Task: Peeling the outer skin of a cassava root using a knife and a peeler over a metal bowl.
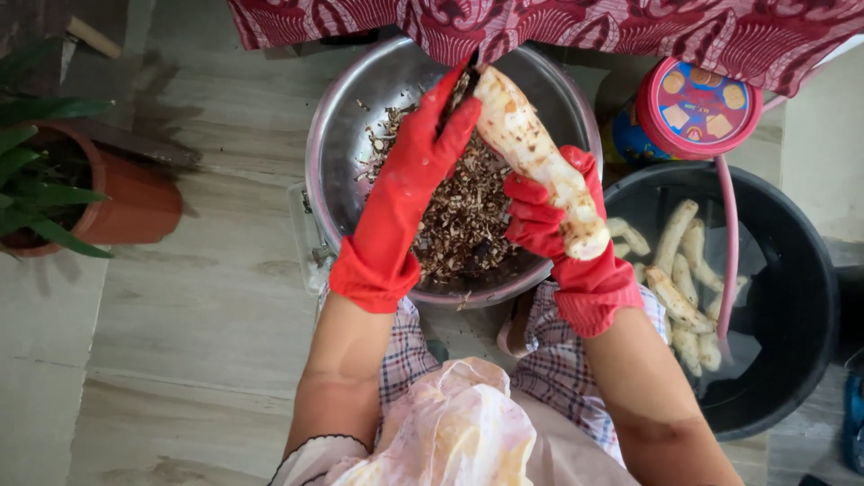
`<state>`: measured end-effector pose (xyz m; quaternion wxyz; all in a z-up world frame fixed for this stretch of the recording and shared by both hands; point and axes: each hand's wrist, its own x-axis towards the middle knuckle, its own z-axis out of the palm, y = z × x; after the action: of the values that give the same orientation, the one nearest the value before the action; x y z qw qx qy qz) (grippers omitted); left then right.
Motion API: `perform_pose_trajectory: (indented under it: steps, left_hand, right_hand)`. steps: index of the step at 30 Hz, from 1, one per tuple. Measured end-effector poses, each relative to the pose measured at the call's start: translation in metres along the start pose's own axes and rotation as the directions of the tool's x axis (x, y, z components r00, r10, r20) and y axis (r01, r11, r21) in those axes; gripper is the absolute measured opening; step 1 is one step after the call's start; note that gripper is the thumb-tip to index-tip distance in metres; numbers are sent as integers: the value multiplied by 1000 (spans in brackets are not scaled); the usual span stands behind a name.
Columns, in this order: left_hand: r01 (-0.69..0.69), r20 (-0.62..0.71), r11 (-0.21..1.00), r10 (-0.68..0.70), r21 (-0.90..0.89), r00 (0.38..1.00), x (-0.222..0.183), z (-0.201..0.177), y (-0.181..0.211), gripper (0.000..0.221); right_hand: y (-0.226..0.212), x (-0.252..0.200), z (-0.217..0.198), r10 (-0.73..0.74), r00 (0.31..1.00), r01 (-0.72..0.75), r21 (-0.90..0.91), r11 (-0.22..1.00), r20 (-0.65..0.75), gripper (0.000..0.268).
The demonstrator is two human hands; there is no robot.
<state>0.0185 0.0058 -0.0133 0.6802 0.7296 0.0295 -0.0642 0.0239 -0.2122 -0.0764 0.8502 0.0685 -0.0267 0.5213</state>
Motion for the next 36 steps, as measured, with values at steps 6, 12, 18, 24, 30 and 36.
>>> perform_pose_trajectory:
  steps: [6,12,18,24,30,36]
  left_hand:
    - [-213,149,968,192,136,970,-7,-12,-18,93]
    - [-272,246,956,239,107,939,0,-20,-17,90]
    - [-3,-179,993,-19,-122,984,-3,17,2,77]
    - [-98,-26,966,95,-240,995,-9,29,-10,69]
    - [75,-101,991,-65,107,993,-27,32,36,88]
    - [-32,347,825,-202,564,916,-62,45,31,93]
  right_hand:
    - [1,4,-7,63,995,-69,80,994,71,40]
    - [-2,6,-1,176,982,-179,56,982,67,41]
    - [10,12,5,100,990,-112,140,984,95,38]
    - [5,15,6,26,983,20,246,969,-180,53]
    - [-10,10,-23,-59,934,81,49,995,-353,78]
    - [-8,30,11,-564,798,528,-204,824,-212,46]
